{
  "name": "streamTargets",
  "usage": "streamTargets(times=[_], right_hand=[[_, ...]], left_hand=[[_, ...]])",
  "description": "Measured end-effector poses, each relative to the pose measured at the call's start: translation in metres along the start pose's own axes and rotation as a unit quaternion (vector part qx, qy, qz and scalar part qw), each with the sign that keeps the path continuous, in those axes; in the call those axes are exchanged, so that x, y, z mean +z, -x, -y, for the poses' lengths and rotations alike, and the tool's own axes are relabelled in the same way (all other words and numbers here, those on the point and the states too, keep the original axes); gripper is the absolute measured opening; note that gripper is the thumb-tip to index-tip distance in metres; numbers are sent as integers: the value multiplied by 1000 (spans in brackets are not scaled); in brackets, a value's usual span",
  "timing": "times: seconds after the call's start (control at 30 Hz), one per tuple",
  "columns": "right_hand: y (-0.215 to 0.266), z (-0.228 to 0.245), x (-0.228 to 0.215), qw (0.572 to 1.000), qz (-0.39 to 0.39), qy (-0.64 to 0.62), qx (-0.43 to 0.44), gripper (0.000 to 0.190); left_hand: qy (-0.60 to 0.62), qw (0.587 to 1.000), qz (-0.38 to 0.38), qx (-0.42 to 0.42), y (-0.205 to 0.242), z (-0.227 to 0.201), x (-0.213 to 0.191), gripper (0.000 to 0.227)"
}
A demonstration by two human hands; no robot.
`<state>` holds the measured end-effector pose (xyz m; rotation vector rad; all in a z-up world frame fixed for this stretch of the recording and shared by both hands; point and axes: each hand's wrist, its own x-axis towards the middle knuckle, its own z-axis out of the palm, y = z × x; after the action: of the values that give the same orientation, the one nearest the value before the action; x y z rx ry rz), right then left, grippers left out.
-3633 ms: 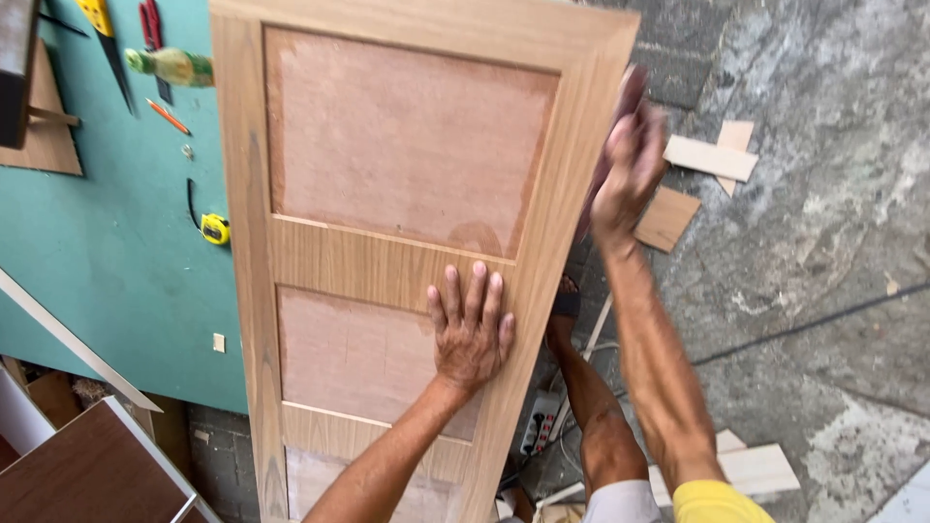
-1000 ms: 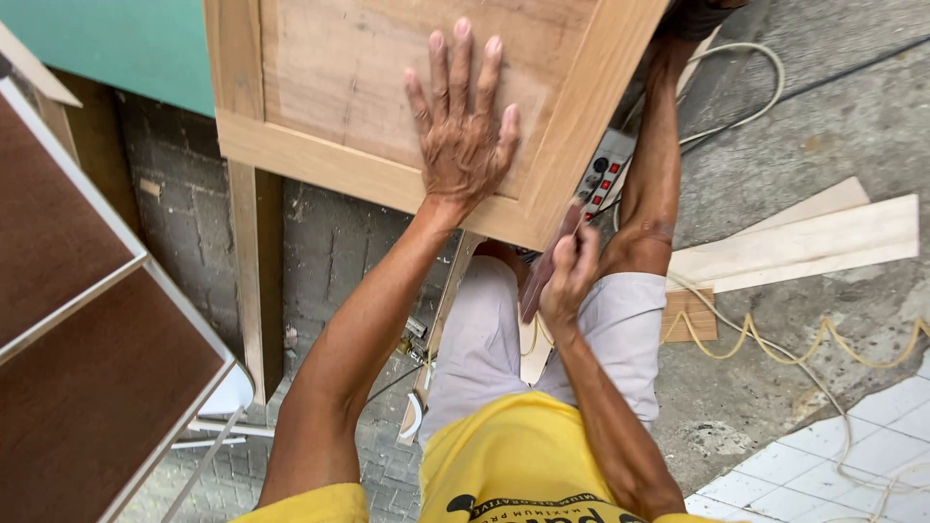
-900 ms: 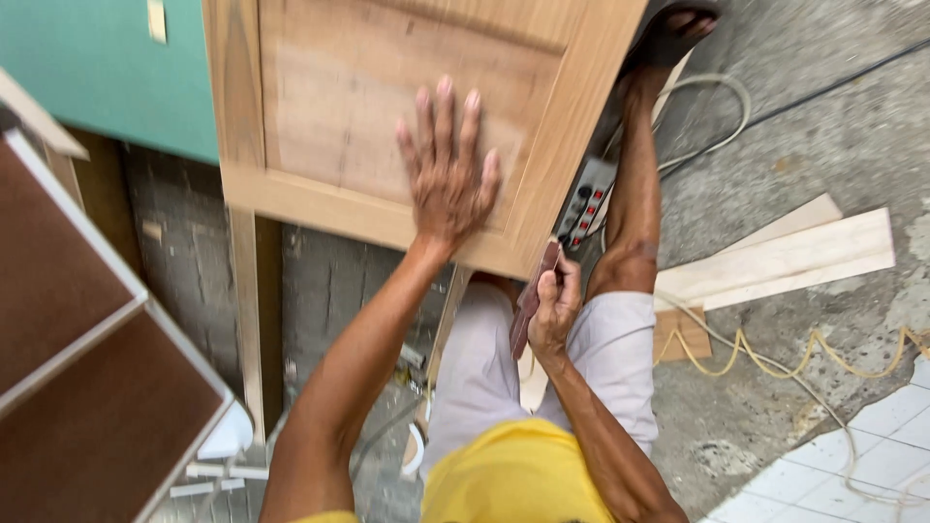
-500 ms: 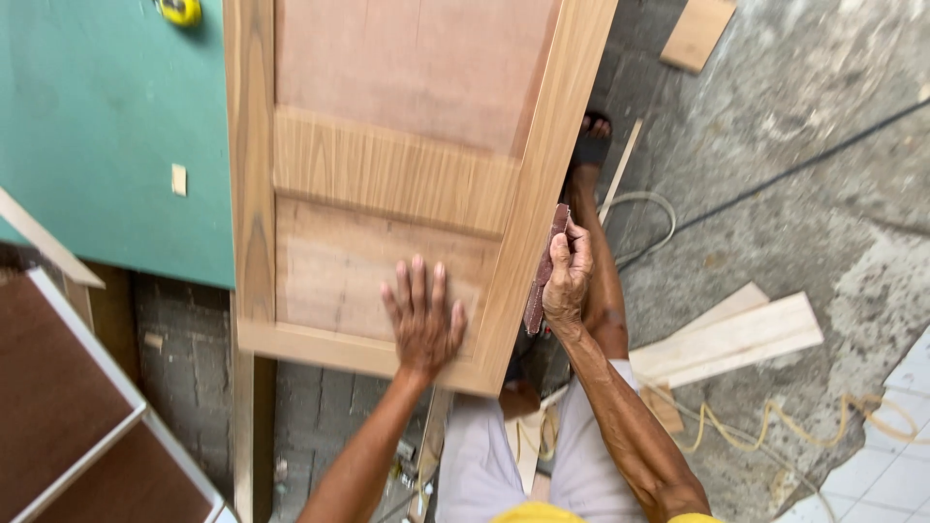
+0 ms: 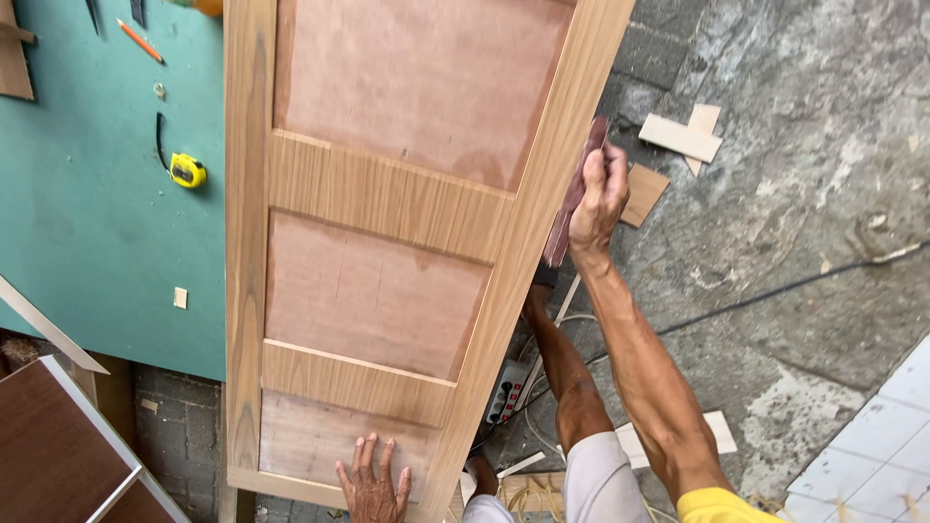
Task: Sanding the edges and surfaces of a wooden cabinet door using a sanding block and sandpaper to achieve a smooth finish.
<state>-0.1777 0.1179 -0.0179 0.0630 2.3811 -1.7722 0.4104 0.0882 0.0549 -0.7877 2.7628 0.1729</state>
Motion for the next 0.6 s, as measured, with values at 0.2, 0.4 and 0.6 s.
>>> streamTargets(times=[0.2,0.4,0.6], right_hand=[[-155,8,20,996,18,-37,-82,40],[-153,62,8,949,-11,202,-243,37],[-125,54,8,839,56,425,-334,40]], left_hand=[[143,989,-42,-3,-224,-79,-71,59],[157,972,-173,13,-467,-156,-83,62],[49,977,-192,-74,-520,-185,-85,64]])
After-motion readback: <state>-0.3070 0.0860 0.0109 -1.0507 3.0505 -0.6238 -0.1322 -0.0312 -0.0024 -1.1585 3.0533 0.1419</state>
